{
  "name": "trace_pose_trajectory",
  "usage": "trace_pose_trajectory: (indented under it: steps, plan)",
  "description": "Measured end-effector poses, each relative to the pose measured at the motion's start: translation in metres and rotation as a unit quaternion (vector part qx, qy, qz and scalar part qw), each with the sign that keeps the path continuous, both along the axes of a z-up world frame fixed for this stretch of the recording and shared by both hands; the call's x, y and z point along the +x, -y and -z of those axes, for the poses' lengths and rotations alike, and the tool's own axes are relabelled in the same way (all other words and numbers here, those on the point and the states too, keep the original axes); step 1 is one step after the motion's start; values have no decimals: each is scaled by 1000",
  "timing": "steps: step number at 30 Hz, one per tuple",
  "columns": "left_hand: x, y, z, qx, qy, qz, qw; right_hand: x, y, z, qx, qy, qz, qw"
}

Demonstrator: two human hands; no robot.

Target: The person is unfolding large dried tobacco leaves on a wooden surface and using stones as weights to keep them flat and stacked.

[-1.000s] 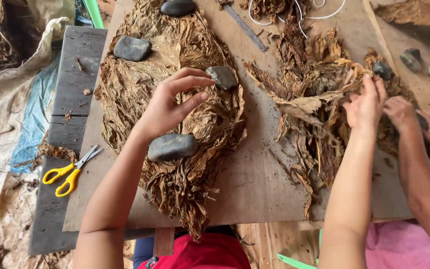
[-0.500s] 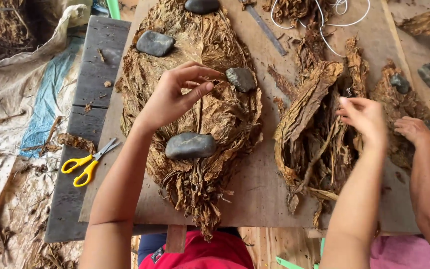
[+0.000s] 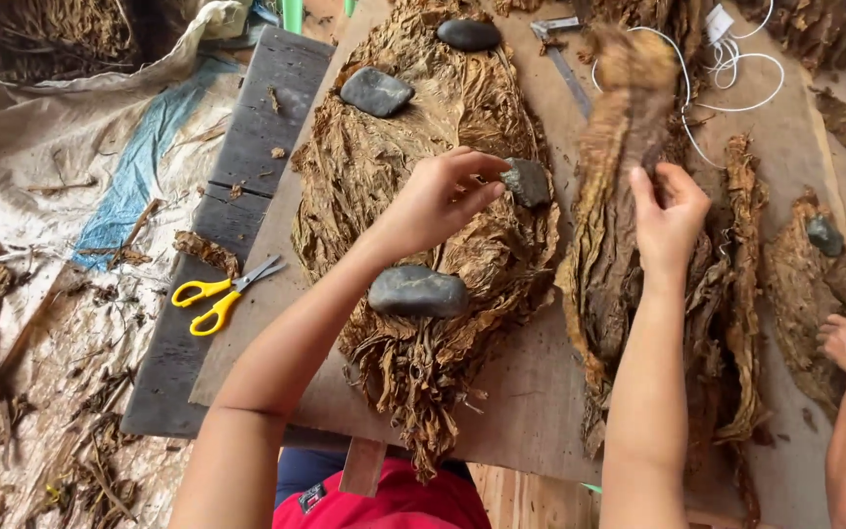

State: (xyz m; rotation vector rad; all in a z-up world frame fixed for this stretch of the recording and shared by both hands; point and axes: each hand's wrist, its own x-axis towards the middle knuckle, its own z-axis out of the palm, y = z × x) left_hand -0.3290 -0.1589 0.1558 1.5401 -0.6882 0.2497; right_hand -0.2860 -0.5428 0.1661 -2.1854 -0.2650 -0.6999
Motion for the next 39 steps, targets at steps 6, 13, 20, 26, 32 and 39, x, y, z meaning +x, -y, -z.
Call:
trace_pose_trajectory:
  steps: [6, 13, 20, 26, 32, 39]
  plan:
    - [2, 35, 28, -82, -122, 3, 989, -38, -101, -31, 104, -39, -113, 987]
    - [-4, 42, 29, -169, -129, 24, 977, -54, -130, -21, 59, -22, -133, 989]
    - [9, 60, 80, -179, -120, 3, 977, -57, -125, -15, 29, 2, -109, 994]
    - [20, 54, 101, -168, -141, 31, 975, -51, -114, -2, -39, 168, -73, 982]
    - [4, 52, 55, -170, -139, 43, 975, -78, -141, -3, -116, 195, -78, 971]
    - [-13, 46, 33, -126, -151, 105, 975, -77, -133, 13, 44, -45, -166, 984]
